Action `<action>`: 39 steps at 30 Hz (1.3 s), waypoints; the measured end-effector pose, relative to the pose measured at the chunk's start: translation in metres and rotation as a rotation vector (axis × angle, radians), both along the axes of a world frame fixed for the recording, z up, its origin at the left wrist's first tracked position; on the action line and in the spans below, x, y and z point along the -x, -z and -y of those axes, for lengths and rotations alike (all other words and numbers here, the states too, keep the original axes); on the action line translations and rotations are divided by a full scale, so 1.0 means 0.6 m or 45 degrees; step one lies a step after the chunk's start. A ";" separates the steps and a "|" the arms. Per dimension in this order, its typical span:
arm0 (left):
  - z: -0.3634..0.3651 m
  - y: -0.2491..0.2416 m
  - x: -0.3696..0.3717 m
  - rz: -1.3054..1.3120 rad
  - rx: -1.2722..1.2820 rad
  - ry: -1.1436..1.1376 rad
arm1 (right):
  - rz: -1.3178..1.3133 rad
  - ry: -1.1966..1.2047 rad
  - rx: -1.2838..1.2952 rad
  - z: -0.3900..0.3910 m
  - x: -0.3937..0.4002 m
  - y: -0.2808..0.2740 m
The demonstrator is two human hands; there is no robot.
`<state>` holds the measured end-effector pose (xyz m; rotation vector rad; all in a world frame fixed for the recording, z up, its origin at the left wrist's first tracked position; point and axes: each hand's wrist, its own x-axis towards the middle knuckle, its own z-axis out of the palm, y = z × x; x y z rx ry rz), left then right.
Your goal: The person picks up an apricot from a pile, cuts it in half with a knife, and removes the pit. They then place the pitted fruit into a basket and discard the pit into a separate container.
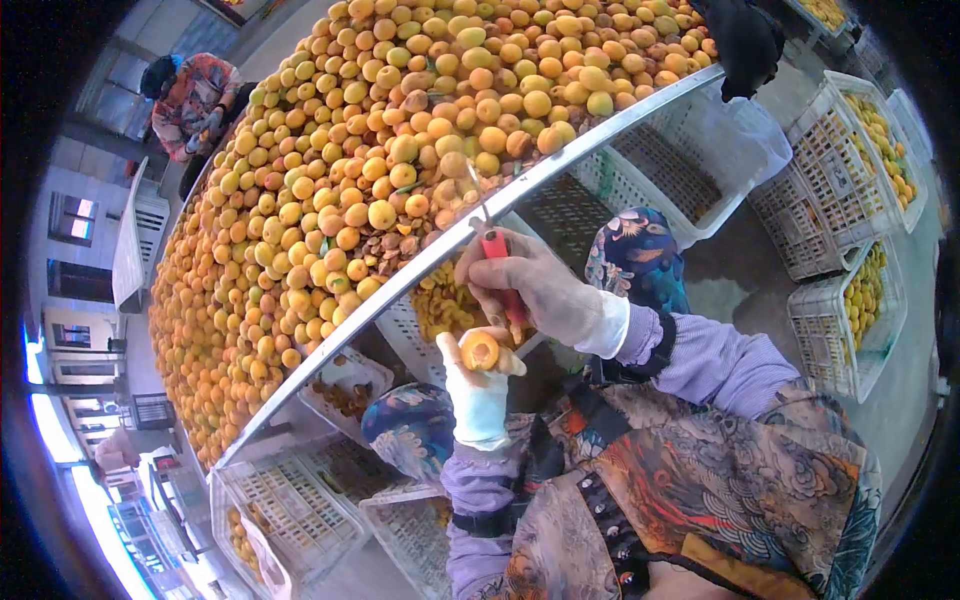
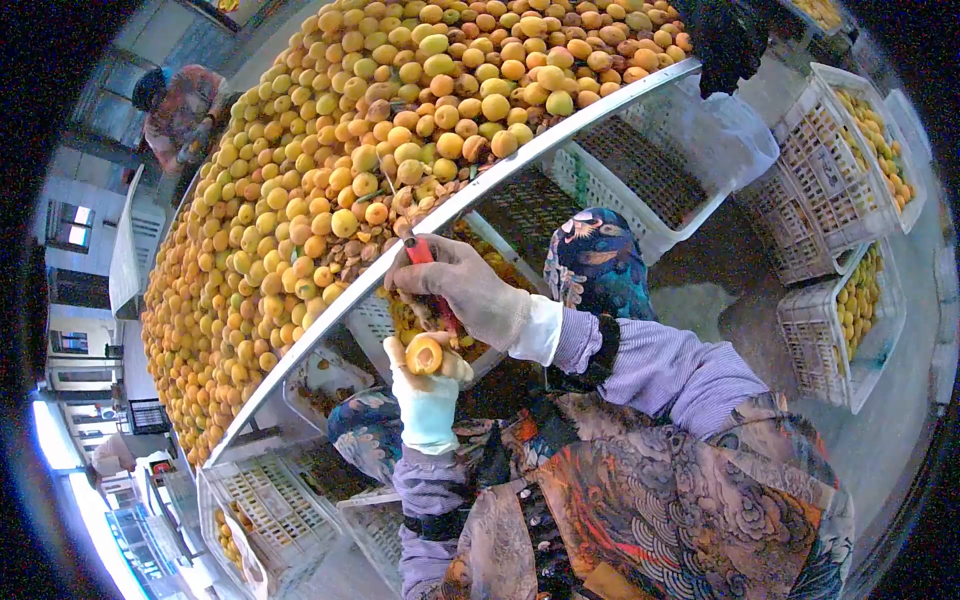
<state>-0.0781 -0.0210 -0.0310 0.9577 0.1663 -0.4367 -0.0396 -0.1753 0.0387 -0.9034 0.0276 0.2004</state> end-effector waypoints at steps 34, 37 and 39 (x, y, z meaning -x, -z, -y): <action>0.028 0.028 0.043 -0.368 0.161 0.690 | 0.253 -0.511 0.231 0.006 0.027 0.018; 0.038 0.003 0.050 -0.409 -0.014 0.610 | -0.036 -0.414 -0.464 0.010 0.017 0.058; 0.040 0.005 0.053 -0.442 -0.029 0.627 | -0.200 -0.523 -0.761 0.017 0.012 0.086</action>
